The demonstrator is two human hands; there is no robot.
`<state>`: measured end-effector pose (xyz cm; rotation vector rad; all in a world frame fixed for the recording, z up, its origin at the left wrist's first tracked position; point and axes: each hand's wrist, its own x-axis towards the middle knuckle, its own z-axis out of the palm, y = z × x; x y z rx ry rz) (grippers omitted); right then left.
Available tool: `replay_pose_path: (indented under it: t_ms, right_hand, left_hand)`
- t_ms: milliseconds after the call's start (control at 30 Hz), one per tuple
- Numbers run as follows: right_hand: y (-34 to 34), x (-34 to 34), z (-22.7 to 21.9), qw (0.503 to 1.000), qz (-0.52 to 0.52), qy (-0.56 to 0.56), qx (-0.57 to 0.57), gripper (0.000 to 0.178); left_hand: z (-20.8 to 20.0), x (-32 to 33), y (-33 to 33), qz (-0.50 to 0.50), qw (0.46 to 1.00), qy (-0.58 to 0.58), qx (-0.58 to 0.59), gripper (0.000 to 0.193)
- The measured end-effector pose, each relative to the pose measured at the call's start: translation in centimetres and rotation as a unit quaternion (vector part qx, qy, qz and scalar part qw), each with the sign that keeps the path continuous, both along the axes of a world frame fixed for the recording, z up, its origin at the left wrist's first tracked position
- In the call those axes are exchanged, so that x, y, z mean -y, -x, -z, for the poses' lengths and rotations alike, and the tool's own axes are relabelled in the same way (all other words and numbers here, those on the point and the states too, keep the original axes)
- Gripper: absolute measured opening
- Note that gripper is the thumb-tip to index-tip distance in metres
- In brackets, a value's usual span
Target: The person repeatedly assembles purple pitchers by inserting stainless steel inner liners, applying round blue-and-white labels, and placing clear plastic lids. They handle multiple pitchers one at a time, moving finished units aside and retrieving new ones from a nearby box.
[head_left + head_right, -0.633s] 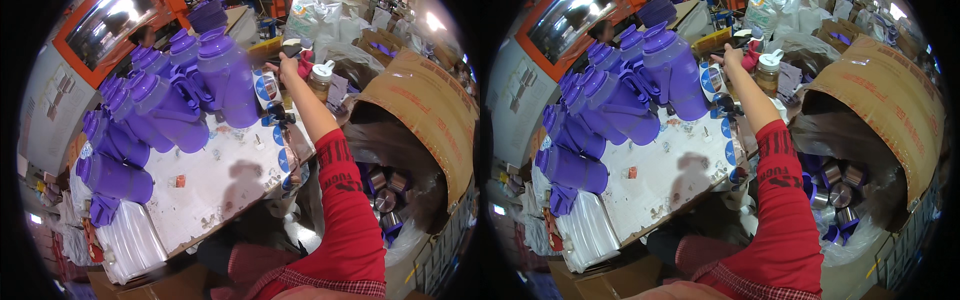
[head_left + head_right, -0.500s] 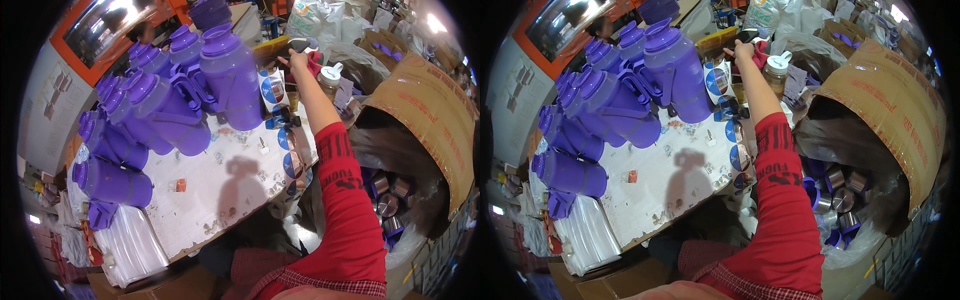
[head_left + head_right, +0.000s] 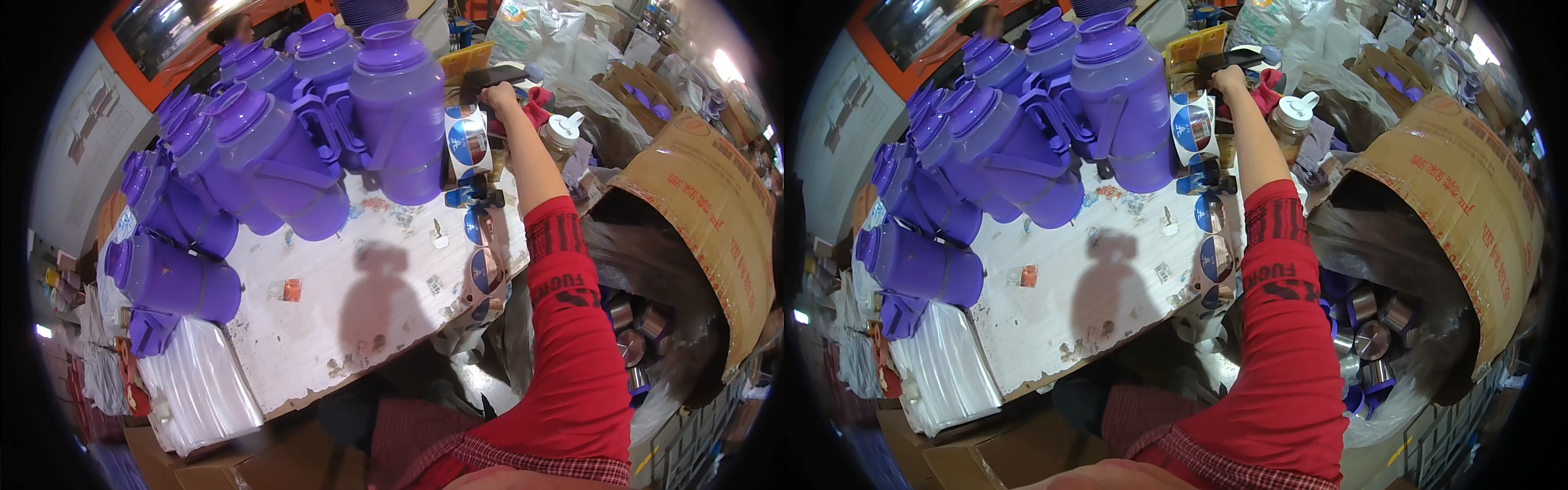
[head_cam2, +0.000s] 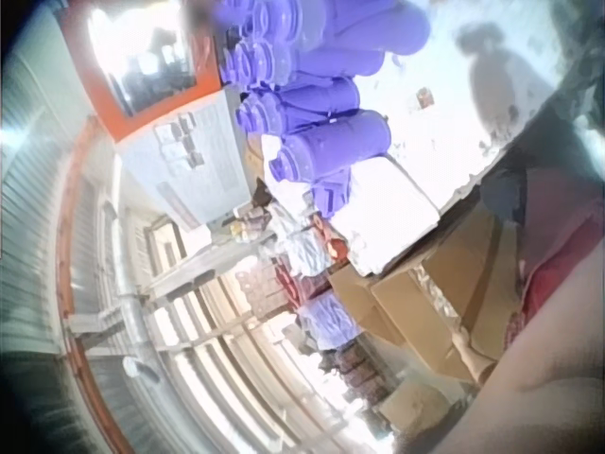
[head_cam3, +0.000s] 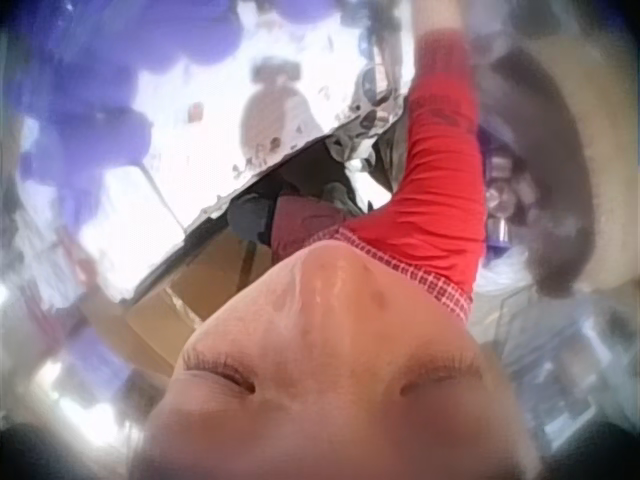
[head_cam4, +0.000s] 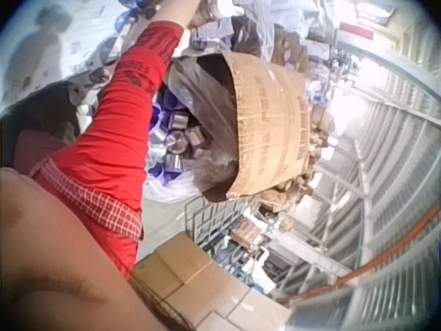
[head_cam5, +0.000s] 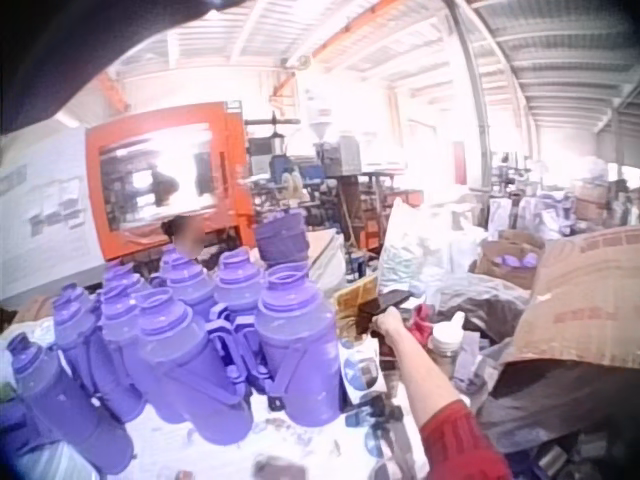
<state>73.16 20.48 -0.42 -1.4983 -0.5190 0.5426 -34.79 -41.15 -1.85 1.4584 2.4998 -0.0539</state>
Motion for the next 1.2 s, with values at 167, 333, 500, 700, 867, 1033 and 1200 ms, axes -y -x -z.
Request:
replay_pose_path:
  t_ms: [167,333,500,700,867,1033,1200]
  right_hand:
    - [-0.9,-0.1,1.0,0.969,0.047,0.149,0.189,0.015]
    - [1.9,3.5,0.0,0.927,0.103,0.111,0.343,0.032]
    - [7.1,7.3,-3.1,0.908,0.143,0.023,0.392,0.036]
    - [6.8,5.9,-5.3,0.784,0.124,0.151,0.589,0.039]
    - [3.4,1.0,-5.3,0.660,-0.026,0.312,0.683,0.052]
    - [1.2,-2.5,-6.0,0.636,-0.118,0.443,0.621,0.080]
    - [0.0,-3.0,-6.0,0.589,-0.137,0.516,0.606,0.086]
  left_hand:
    - [0.5,1.7,1.1,-0.002,0.999,-0.038,0.025,0.035]
    - [2.3,4.9,1.6,-0.031,0.978,-0.108,0.175,0.047]
    - [4.7,7.8,1.4,-0.158,0.979,-0.035,0.123,0.066]
    - [5.4,8.0,0.6,-0.198,0.977,0.036,0.070,0.077]
    - [4.4,6.7,-1.1,-0.234,0.967,0.097,0.027,0.078]
    - [3.0,4.9,-3.7,-0.235,0.968,0.092,0.014,0.075]
    - [2.1,2.7,-5.6,-0.226,0.971,0.081,0.008,0.073]
